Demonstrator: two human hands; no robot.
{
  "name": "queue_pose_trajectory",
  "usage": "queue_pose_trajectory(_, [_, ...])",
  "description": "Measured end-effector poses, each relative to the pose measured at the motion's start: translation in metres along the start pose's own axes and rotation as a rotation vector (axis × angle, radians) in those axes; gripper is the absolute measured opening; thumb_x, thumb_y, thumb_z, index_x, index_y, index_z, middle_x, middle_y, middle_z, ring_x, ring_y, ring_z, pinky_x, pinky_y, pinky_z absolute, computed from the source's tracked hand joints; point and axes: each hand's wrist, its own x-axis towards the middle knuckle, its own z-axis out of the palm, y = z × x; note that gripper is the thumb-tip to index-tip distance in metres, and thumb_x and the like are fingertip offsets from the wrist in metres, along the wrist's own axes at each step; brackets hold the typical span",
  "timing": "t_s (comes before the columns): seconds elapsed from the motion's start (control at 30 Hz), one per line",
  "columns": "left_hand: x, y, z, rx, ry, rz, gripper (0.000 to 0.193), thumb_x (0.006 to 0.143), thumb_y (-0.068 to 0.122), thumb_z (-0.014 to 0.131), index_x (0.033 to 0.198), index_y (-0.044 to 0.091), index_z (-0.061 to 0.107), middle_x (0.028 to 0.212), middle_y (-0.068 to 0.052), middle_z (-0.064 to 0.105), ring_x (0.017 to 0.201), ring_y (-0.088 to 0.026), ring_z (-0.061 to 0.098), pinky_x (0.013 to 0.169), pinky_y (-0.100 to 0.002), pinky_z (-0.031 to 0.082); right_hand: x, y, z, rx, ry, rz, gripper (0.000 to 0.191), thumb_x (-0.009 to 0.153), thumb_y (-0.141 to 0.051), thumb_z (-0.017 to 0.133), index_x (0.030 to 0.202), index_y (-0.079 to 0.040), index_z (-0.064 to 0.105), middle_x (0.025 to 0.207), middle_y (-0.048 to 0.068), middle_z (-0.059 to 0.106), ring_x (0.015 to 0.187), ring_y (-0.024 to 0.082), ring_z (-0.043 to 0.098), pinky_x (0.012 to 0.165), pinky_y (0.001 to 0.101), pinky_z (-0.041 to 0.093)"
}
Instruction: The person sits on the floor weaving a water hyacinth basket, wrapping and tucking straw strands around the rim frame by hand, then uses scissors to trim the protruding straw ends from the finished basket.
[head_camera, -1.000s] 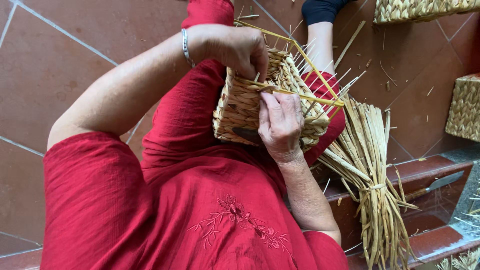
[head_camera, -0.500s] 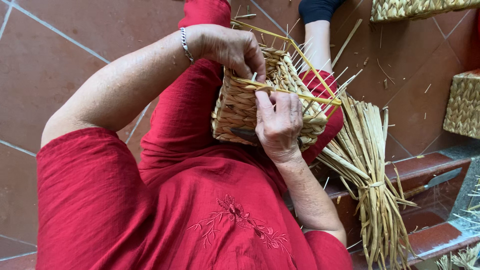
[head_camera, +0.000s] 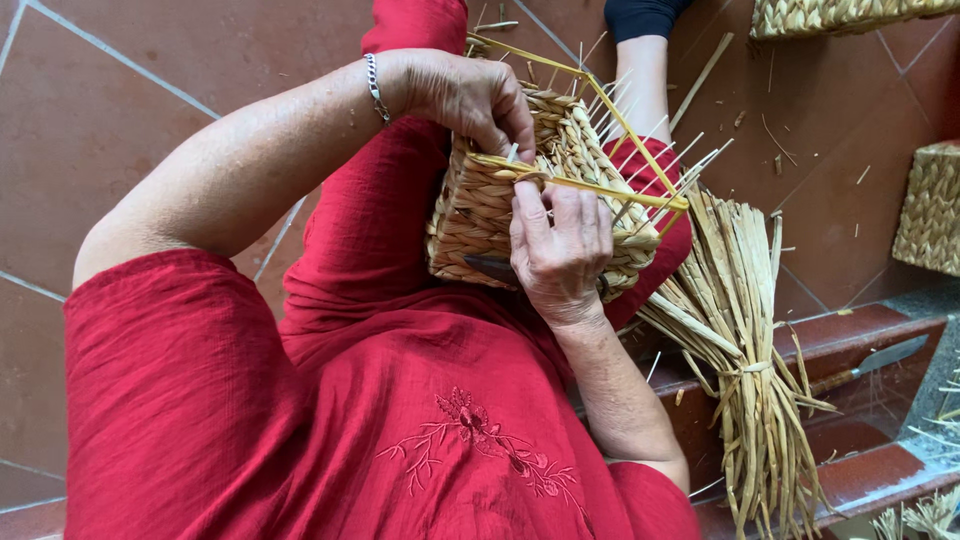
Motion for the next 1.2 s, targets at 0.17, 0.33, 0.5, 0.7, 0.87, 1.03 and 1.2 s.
queue_pose_trajectory(0.17, [0.006,-0.001,0.002,0.052,-0.055,-0.058,0.026,0.083,0.003,0.073,0.108,0.008,0.079,0.089,0.003,0.078,0.079,-0.005,0.066,0.073,-0.025,0.056,-0.004,0.003,0.002,0.129,0.004,0.070,0.020,0.094,-0.008,0.081,0.109,-0.008,0.069,0.095,0.007,0.059,0.088,0.028,0.060,0.079,0.0424,0.048])
queue_pose_trajectory(0.33, [0.008,0.001,0.002,0.131,-0.017,-0.051,0.022,0.086,0.012,0.071,0.106,0.009,0.078,0.086,0.001,0.077,0.078,-0.007,0.065,0.073,-0.028,0.055,-0.004,0.006,0.005,0.362,0.033,0.186,0.027,0.091,-0.005,0.087,0.109,-0.009,0.067,0.099,0.003,0.063,0.091,0.023,0.060,0.084,0.0405,0.050])
queue_pose_trajectory(0.5, [0.004,0.010,-0.004,0.635,0.194,-0.158,0.021,0.079,0.024,0.075,0.095,0.010,0.080,0.087,-0.010,0.077,0.078,-0.022,0.072,0.073,-0.038,0.057,0.004,0.029,-0.020,0.208,-0.012,0.057,0.049,0.080,-0.018,0.091,0.121,-0.010,0.063,0.119,0.012,0.062,0.110,0.032,0.056,0.103,0.0445,0.042])
queue_pose_trajectory(0.7, [0.001,0.020,0.000,1.078,0.276,-0.349,0.019,0.071,0.032,0.074,0.083,0.019,0.081,0.081,-0.010,0.073,0.092,-0.028,0.067,0.081,-0.048,0.049,0.017,0.037,-0.026,0.375,-0.168,0.208,0.062,0.079,-0.016,0.083,0.132,-0.002,0.054,0.113,0.007,0.070,0.108,0.028,0.063,0.107,0.0446,0.034])
queue_pose_trajectory(0.87, [0.007,0.022,0.003,1.329,0.312,-0.401,0.029,0.065,0.033,0.076,0.084,0.011,0.079,0.092,-0.008,0.069,0.095,-0.026,0.063,0.074,-0.046,0.049,0.021,0.046,-0.026,0.405,-0.409,0.268,0.042,0.090,-0.017,0.083,0.130,-0.012,0.070,0.106,0.005,0.075,0.093,0.021,0.066,0.096,0.0385,0.038])
queue_pose_trajectory(1.03, [-0.010,0.017,-0.002,1.127,0.441,-0.184,0.033,0.075,0.028,0.078,0.103,0.010,0.078,0.104,-0.015,0.070,0.095,-0.029,0.068,0.072,-0.044,0.056,0.032,0.076,-0.026,0.635,-0.580,0.213,0.050,0.091,-0.011,0.076,0.139,-0.010,0.064,0.120,0.011,0.074,0.098,0.021,0.071,0.090,0.0316,0.054])
queue_pose_trajectory(1.2, [-0.011,0.022,0.011,0.647,0.178,0.030,0.020,0.092,0.028,0.072,0.108,0.020,0.079,0.094,-0.010,0.077,0.082,-0.026,0.071,0.076,-0.041,0.055,0.037,0.085,-0.014,0.858,-0.720,0.232,0.049,0.089,-0.005,0.075,0.137,-0.005,0.063,0.124,0.013,0.073,0.108,0.021,0.070,0.091,0.0316,0.056])
